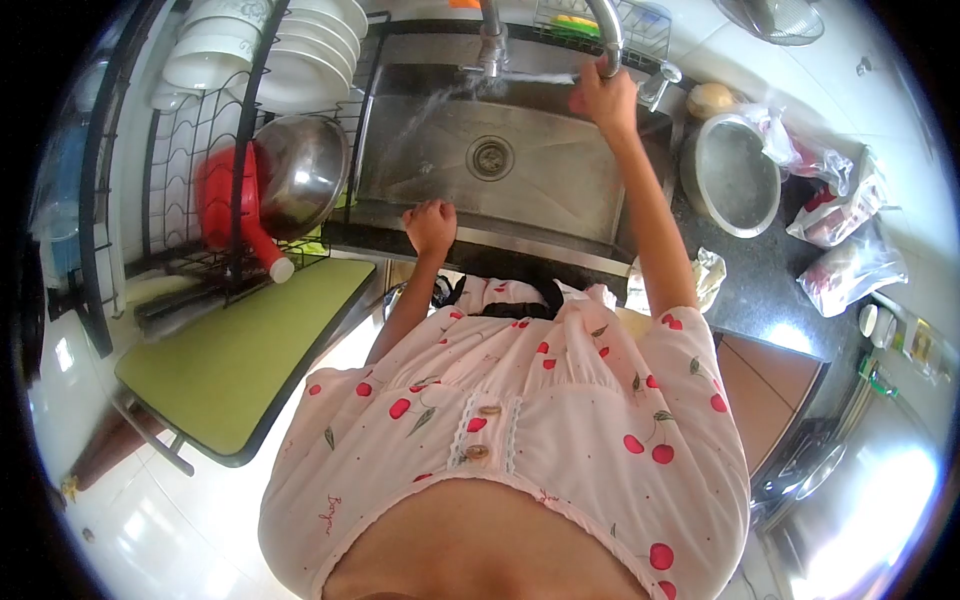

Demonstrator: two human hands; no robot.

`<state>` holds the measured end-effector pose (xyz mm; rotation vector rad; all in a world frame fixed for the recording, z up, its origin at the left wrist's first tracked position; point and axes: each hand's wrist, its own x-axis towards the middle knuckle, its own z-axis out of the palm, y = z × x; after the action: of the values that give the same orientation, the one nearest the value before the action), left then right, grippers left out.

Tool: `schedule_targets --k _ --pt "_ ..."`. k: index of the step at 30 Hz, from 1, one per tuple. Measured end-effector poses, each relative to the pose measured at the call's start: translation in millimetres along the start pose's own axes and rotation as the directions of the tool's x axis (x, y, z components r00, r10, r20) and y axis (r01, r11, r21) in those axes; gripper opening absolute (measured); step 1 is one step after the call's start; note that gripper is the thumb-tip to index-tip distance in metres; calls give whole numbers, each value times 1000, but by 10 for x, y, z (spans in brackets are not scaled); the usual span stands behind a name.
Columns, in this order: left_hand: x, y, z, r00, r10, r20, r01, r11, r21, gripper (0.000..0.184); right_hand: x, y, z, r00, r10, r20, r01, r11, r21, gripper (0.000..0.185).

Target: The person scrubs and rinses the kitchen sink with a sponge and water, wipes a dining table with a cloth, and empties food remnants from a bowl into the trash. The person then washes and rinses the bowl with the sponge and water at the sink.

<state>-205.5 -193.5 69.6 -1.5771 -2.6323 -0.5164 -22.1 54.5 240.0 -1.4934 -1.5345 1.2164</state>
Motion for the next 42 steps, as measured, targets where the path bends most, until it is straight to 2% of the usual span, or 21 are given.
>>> schedule_targets --k 2,4,7,11,14,15,18,19,22,23,25,26,27,31,32,34,35,37,38,40,42 --pt "-6 -1 26 1000 5 -6 -5 1000 2 17 62 87 -237 991 -126 51 135 858 -496 27" --pt "-16 -31 58 1000 13 22 -14 998 54 17 -74 -163 -374 990 -64 127 124 829 -545 31" --pt "-21 -54 100 998 -15 67 9 996 88 18 78 -74 -472 969 -160 188 246 585 -773 32" --pt "-6 -1 21 999 -3 43 -1 996 93 19 192 -12 -462 964 107 243 126 621 -774 33" --pt "-24 -3 31 999 9 33 -12 997 82 20 128 140 -357 950 57 308 86 898 -431 38" --pt "-22 -1 25 999 3 45 -7 997 73 20 128 121 -343 955 63 290 98 854 -510 41" --pt "-9 8 -1 997 -6 72 0 997 83 20 -16 -18 -435 958 185 220 -63 883 -466 30" --pt "-10 16 2 997 -10 77 3 996 90 21 5 -146 -511 927 235 292 -7 790 -613 30" --pt "2 2 28 997 -12 82 4 995 97 22 252 -34 -546 639 353 683 -119 923 -365 32" --pt "7 3 22 997 -8 78 0 995 100 22 457 423 -480 496 128 859 -261 965 7 34" --pt "-5 12 12 997 -1 72 -7 994 106 23 198 157 -267 856 119 504 -103 993 -59 33" --pt "-21 5 13 995 -13 94 4 995 100 23 81 79 -192 958 76 277 -45 992 -119 32" --pt "-16 -5 21 993 -21 116 10 995 95 23 131 72 -142 967 -188 174 240 899 -366 29" --pt "-2 9 7 993 -15 113 6 996 84 22 49 -125 -537 951 49 306 170 745 -645 31" --pt "-5 12 -5 994 -4 113 -7 995 99 21 155 -20 -552 867 203 455 102 821 -562 31" --pt "18 25 -25 994 18 104 -31 991 129 19 394 321 -499 563 393 727 -90 904 -418 33" --pt "20 14 -11 996 10 92 -15 998 57 17 376 544 -250 702 175 691 -296 953 59 34" --pt "-27 -36 24 997 -9 83 17 996 -92 15 102 189 15 935 167 314 -214 969 122 34" --pt "-9 -31 34 995 -69 72 83 971 -225 15 -15 91 48 983 155 101 -168 976 137 34" --pt "85 -70 43 980 -181 76 196 862 -467 16 106 215 -97 985 106 139 -75 974 -214 32" --pt "345 -135 71 972 -192 133 232 712 -663 20 183 337 -241 987 -63 145 136 808 -573 40"
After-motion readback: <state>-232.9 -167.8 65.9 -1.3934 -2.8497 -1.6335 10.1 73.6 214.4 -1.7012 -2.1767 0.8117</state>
